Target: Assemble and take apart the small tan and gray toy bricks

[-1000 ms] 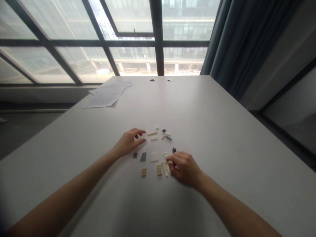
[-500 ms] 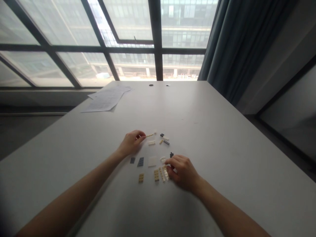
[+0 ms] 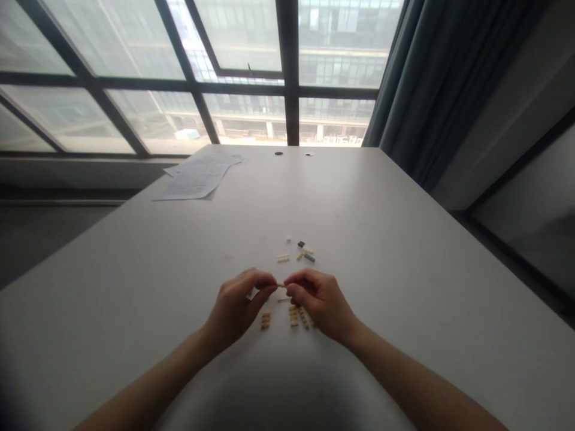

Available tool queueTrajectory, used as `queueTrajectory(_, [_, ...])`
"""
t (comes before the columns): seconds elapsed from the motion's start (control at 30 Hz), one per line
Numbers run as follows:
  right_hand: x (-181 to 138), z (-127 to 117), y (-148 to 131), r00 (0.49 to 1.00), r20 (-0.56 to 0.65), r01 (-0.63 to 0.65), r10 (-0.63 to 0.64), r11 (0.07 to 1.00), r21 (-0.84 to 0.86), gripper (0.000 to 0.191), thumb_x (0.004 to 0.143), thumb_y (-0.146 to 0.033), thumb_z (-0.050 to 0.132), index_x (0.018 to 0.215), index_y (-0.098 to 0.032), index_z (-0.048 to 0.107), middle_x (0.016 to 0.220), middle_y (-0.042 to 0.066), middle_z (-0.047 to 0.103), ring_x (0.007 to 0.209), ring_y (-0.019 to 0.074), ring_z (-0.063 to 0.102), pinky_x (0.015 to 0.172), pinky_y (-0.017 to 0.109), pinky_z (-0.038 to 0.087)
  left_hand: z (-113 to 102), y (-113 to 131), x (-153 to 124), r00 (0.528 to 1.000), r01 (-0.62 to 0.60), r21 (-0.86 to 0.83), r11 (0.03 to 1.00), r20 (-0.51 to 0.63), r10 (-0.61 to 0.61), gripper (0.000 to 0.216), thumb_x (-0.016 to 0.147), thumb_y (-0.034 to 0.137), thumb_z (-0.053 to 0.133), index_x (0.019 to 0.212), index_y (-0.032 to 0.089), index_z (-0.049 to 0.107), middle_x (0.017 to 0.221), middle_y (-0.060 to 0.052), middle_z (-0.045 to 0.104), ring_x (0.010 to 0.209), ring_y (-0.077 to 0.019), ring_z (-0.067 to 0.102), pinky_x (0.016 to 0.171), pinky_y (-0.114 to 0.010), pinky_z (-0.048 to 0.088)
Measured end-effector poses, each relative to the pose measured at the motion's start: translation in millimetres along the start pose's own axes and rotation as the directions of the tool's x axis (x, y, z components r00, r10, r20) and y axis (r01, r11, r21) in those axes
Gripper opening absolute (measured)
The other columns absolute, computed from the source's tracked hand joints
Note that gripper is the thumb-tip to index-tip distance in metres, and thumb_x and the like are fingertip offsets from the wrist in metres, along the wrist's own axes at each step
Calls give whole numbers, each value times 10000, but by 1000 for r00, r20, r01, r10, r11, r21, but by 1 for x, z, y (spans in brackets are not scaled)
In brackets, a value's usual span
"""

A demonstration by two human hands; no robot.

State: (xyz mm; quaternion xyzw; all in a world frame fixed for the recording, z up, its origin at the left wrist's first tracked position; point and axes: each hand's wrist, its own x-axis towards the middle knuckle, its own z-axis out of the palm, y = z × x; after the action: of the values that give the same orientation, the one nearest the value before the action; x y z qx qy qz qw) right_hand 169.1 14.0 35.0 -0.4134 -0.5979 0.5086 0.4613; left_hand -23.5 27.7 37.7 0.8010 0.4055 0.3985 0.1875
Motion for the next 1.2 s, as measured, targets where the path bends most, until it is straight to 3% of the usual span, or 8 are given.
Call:
queueTrajectory(0.33, [6, 1, 6, 990, -127, 57, -56, 998, 5, 145, 718, -271, 758, 800, -187, 672, 691, 3, 683, 619, 141, 643, 580, 256, 538, -1, -3, 0, 995, 17, -118, 993, -92, -28, 39, 828, 194, 641, 789, 200, 642, 770, -13, 673, 708, -137, 626, 673, -257, 515])
queueTrajectory(0.5, [1, 2, 2, 975, -120, 187, -189, 982, -26, 119, 738, -232, 760, 801, -195, 666, 799, 33, 720, 737, 171, 681, 683, 298, 570, -1, -3, -1, 986, -135, -32, 990, -98, 132, 75, 867, 175, 591, 846, 216, 649, 818, -18, 689, 755, -135, 619, 703, -264, 514])
queueTrajectory(0.57, [-3, 2, 1, 935, -94, 327, -341, 934, -143, 76, 765, -192, 736, 805, -208, 673, 830, 40, 722, 772, 175, 683, 716, 304, 567, -1, -4, -3, 973, -198, 3, 980, -117, 197, 99, 873, 159, 577, 872, 227, 648, 846, -20, 696, 770, -136, 616, 716, -269, 516])
queueTrajectory(0.7, [-12, 4, 0, 766, 101, 619, -635, 685, -384, 168, 794, -92, 681, 894, -227, 688, 882, 49, 715, 781, 161, 670, 717, 285, 555, -2, -6, -7, 939, -286, 27, 958, -190, 286, 165, 826, 83, 617, 896, 231, 641, 881, -18, 691, 806, -137, 610, 739, -268, 518])
queueTrajectory(0.77, [-15, 5, 1, 705, 202, 688, -680, 585, -430, 182, 810, -90, 658, 927, -226, 682, 888, 54, 705, 794, 164, 659, 717, 289, 551, -2, -7, -10, 918, -339, 47, 940, -204, 341, 206, 801, 60, 635, 929, 222, 641, 903, -28, 682, 826, -145, 604, 749, -275, 518])
queueTrajectory(0.87, [-16, 7, -1, 674, 246, 712, -697, 524, -467, 116, 823, -131, 654, 892, -222, 674, 885, 55, 680, 807, 168, 642, 719, 298, 547, -3, -9, -12, 885, -417, 75, 906, -194, 424, 207, 813, 78, 620, 981, 197, 644, 946, -59, 677, 857, -169, 596, 757, -304, 518])
queueTrajectory(1.07, [-12, 10, -9, 727, 163, 673, -667, 644, -365, 86, 787, -187, 716, 843, -195, 652, 1009, 81, 656, 856, 169, 641, 750, 295, 557, -3, -11, -11, 825, -503, 91, 859, -246, 509, 213, 846, 138, 610, 1050, 173, 660, 942, -79, 687, 841, -178, 604, 720, -310, 519])
queueTrajectory(1.2, [-11, 9, -11, 765, 172, 642, -621, 709, -292, 304, 763, -193, 743, 1039, -197, 616, 1134, 110, 643, 1017, 212, 636, 874, 341, 541, -3, -10, -11, 816, -517, 83, 852, -251, 521, 213, 841, 144, 624, 1049, 174, 659, 973, -79, 693, 840, -178, 607, 712, -312, 520])
